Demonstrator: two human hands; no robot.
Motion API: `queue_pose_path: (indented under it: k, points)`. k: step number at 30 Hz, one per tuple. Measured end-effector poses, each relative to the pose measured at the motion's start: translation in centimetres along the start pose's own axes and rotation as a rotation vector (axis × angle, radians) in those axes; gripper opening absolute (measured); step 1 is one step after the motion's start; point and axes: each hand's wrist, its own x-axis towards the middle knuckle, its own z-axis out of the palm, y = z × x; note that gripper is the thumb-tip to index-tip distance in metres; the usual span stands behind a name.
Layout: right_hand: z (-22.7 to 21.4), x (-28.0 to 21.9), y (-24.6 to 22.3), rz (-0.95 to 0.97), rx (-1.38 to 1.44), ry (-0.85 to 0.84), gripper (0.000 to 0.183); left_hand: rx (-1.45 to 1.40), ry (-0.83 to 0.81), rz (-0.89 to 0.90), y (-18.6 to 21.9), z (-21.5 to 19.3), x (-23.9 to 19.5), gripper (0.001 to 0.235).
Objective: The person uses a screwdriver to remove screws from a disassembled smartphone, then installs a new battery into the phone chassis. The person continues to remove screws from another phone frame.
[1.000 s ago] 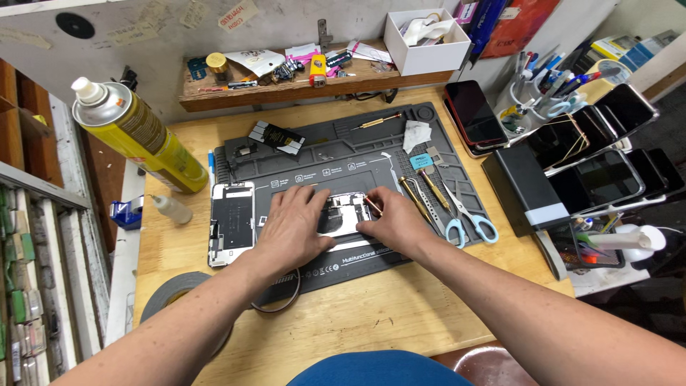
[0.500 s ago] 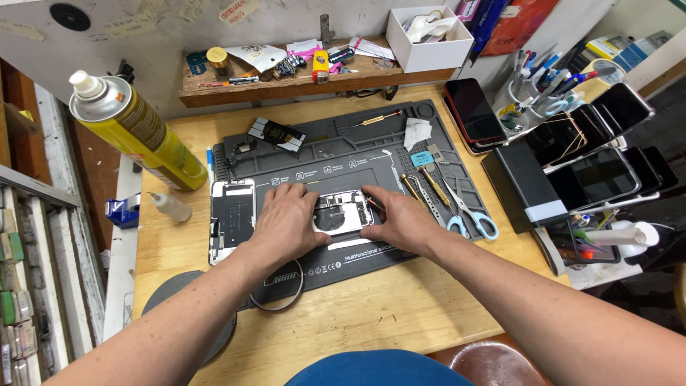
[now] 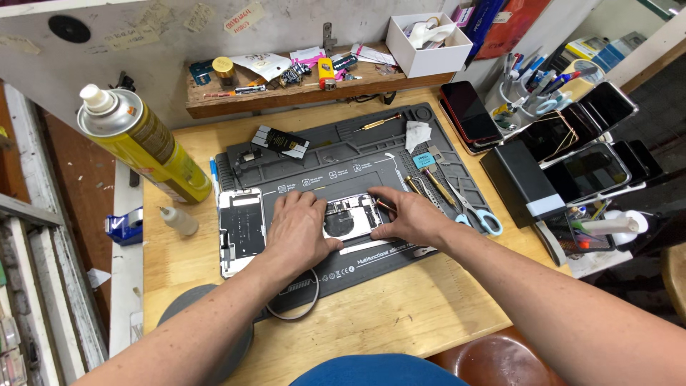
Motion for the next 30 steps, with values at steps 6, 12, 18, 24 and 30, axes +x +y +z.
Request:
queue_pose_path:
  k: [6,12,18,24,30]
  points:
    - [0.8,0.0,0.6,-0.031,0.036,0.054,0.092,-0.015,0.048,0.083,-0.7,0.1,-0.3,0.072]
    - [0.9,-0.2,0.2,-0.010,-0.004,0.052,0.093,0.001,0.032,0.098,-0.9,0.0,-0.2,0.073]
    - [0.3,-0.2,-0.1,0.016,-0.048,0.014,0.098,-0.025,0.076,0.085,-0.8,0.3,0.0,0.083]
    - [0.5,0.0,1.2,-0.030,0.010,0.035,0.089,-0.270,0.315,-0.101,-1.4,0.8,-1.9,0.066]
    - [0.4,-1.4,3.5,-0.127,-0.175,0.354,0.023,-1.161,0.177,-0.859,-3.2,1.3,-3.3,0.049]
